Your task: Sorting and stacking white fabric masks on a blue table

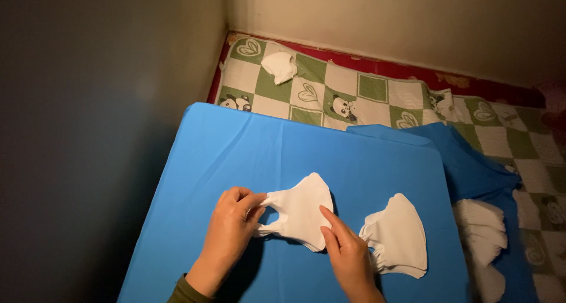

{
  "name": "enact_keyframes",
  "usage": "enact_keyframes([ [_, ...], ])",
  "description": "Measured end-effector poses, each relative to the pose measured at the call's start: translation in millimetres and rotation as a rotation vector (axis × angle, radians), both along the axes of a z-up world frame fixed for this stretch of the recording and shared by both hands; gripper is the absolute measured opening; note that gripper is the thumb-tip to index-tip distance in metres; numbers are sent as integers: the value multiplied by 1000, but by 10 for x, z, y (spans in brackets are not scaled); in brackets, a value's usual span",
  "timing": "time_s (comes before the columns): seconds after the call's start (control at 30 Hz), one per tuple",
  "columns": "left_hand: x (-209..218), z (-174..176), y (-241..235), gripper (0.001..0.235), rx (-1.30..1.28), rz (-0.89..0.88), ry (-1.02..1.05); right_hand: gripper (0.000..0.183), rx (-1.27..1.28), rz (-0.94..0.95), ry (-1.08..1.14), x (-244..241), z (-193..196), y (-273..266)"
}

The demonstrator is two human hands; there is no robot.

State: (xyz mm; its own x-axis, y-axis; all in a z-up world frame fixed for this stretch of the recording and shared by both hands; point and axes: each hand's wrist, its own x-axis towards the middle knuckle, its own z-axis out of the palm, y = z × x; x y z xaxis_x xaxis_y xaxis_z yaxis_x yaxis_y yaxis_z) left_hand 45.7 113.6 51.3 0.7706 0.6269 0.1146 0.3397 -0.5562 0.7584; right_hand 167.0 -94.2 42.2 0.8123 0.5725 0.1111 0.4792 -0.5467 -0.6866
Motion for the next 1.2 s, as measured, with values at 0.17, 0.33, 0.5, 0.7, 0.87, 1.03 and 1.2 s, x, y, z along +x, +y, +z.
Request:
enact_keyframes([
  [0.17, 23, -19, 17, 21, -11, 59, 7, 39, -68, -20, 26, -6, 7, 10],
  [0.33, 24, -27, 9, 21, -23, 65, -8, 40, -57, 18, -34, -18, -1, 1],
  [0.5, 7, 113, 10, 28, -168, 61, 29, 41, -46, 31, -44, -31, 82, -60],
  [0.7, -152, 269, -147, 53, -125, 35, -55, 50, 15, -122, -21, 90, 118, -534],
  [0.87, -395, 297, -550, 42, -104, -30, -339, 46, -66, -337, -220, 574, -181, -1306],
  [1.03, -417, -445, -1153, 25, -216, -257, -180, 61, -278, -413, -227, 819, -404, -1655],
  [1.2, -420, -656, -1295, 16, -321, -507, -43, 68, -375, -444, -100, 890, -319, -1567],
])
